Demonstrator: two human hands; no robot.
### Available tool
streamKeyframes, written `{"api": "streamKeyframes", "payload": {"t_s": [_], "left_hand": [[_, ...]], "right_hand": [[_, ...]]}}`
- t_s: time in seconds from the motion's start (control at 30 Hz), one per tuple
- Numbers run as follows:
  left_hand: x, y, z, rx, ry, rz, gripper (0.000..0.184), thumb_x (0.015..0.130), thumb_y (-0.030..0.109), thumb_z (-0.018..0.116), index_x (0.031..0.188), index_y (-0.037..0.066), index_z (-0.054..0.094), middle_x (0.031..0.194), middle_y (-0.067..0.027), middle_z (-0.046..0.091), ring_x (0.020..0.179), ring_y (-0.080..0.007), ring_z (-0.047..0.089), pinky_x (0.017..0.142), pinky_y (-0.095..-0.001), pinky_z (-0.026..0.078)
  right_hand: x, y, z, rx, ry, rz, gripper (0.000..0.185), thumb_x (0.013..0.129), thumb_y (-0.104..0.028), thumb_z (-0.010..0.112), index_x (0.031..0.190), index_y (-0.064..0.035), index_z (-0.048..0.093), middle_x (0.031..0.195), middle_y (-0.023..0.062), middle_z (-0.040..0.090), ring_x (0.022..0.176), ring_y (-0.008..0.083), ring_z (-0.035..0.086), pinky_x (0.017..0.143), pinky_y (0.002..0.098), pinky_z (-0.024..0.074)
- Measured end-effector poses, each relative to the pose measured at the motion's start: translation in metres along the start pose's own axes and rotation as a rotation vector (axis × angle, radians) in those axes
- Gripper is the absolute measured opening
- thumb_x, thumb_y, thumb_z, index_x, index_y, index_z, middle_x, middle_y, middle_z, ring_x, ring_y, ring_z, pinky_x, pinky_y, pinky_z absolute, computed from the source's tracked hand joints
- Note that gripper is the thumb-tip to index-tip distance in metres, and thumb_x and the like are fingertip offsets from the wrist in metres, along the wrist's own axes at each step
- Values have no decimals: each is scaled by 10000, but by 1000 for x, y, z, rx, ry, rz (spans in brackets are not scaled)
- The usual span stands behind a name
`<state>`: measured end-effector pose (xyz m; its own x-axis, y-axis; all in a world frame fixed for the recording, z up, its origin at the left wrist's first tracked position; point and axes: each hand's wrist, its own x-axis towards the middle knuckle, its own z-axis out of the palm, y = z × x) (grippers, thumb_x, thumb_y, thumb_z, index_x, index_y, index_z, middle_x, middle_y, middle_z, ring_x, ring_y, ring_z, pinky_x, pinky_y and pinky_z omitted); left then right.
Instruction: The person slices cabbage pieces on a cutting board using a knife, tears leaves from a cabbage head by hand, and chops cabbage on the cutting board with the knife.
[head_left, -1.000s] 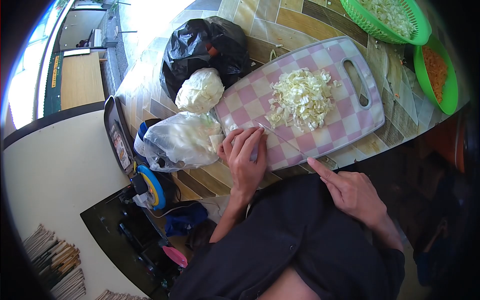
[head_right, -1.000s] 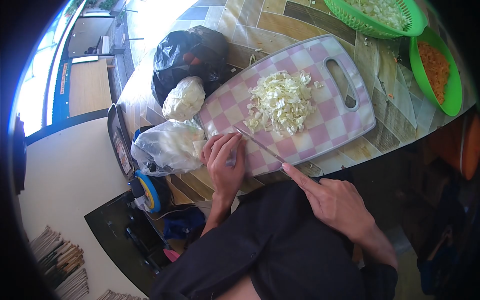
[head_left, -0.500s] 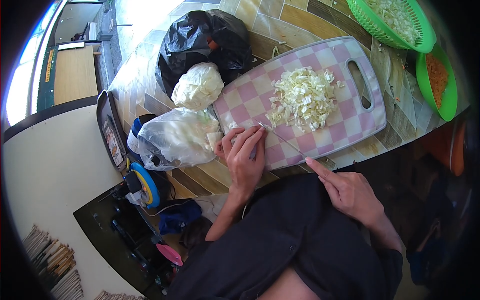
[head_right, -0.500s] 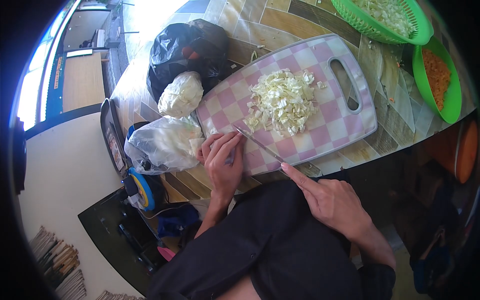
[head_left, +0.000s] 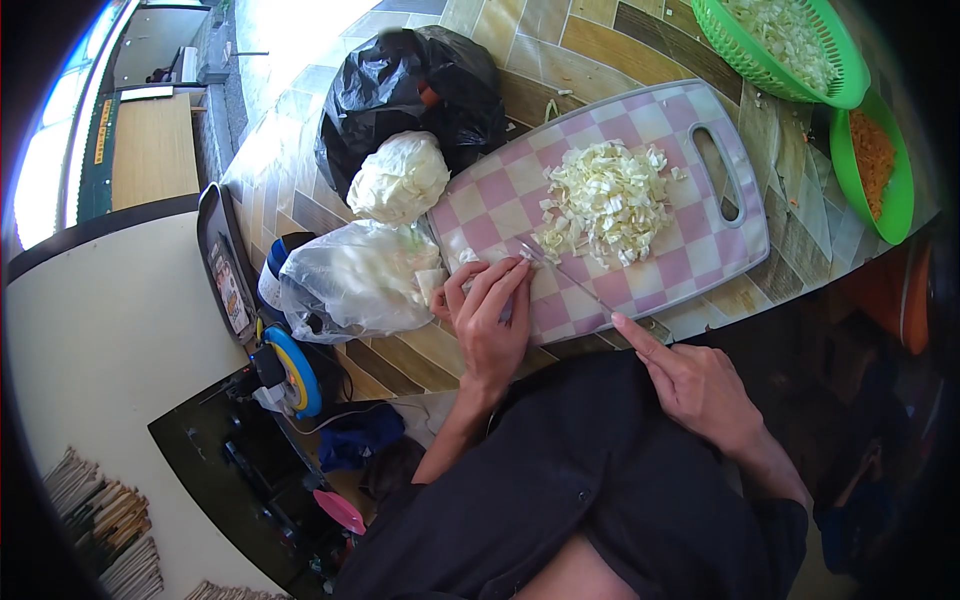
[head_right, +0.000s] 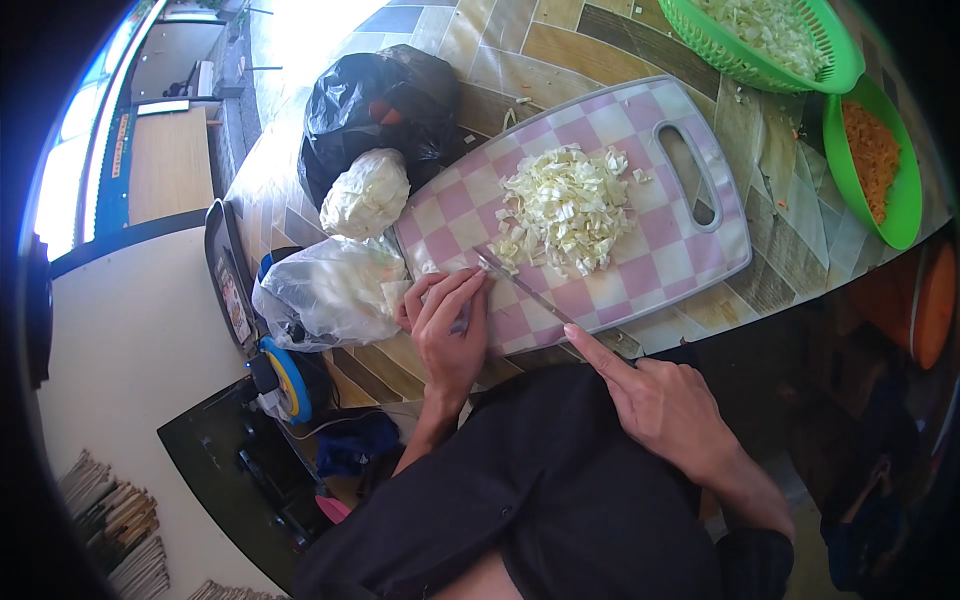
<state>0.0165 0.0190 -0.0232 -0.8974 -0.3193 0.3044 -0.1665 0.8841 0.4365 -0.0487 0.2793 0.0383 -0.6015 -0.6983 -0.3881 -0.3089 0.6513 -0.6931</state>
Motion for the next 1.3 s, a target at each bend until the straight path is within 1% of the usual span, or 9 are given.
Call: {"api": "streamKeyframes", "payload": {"t_s": [0.1,0.2,0.33,0.6,0.7,0.9,1.0,1.13,1.3], "left_hand": [[0,1,0,-3,10,9,225,829,82,860,1044,138,824,1088,35,795,1102,-225,649,1060,-368,334],[0,-2,4,-21,33,22,216,839,119,855,1045,171,817,1108,69,786,1113,-199,629,1041,-386,291],[-1,-4,5,-18,26,18,206,838,129,861,1034,174,817,1099,74,792,1111,-197,628,1037,-388,293],[-1,-4,6,-24,30,7,208,838,125,859,1036,176,820,1091,78,793,1076,-184,628,1035,-382,292],[2,2,2,-21,20,-16,222,812,84,870,1020,154,833,1060,48,807,1051,-206,652,1033,-364,334],[1,-1,3,-30,16,-22,222,814,83,867,1021,154,832,1063,46,808,1025,-194,648,1027,-358,334],[0,-3,5,-45,18,-13,197,835,109,853,1020,171,822,1080,75,795,1032,-172,634,1037,-379,294],[0,-3,4,-33,15,-13,194,838,117,851,1021,173,822,1084,77,794,1049,-176,626,1041,-380,292],[-2,-2,4,-24,23,-3,190,843,129,848,1025,177,822,1088,78,792,1096,-193,611,1043,-386,288]], "right_hand": [[-4,4,6,42,51,-5,703,985,-140,608,1616,-380,412,579,166,577,562,390,647,569,530,545],[-5,5,6,90,75,-40,697,984,-136,616,1611,-372,424,580,161,575,551,382,636,564,524,538],[-7,4,3,84,68,-71,678,993,-145,621,1608,-360,433,581,157,576,550,377,634,559,514,535],[-2,1,3,118,27,-41,637,1013,-145,611,1597,-343,454,588,174,585,554,380,638,556,517,519],[1,0,2,110,22,-31,624,1018,-148,608,1594,-338,459,593,179,592,564,388,646,562,524,519],[7,-2,5,108,7,-8,617,1029,-158,601,1596,-347,451,616,196,616,604,412,669,578,537,529],[13,-4,5,89,-5,-10,617,1035,-165,590,1602,-355,437,627,202,628,615,418,676,584,542,539],[10,1,9,89,15,-41,622,1036,-173,581,1608,-358,422,616,207,621,607,420,674,582,547,545],[-4,6,4,52,22,-18,632,1026,-167,589,1607,-356,426,602,205,613,595,416,671,577,545,543]]}}
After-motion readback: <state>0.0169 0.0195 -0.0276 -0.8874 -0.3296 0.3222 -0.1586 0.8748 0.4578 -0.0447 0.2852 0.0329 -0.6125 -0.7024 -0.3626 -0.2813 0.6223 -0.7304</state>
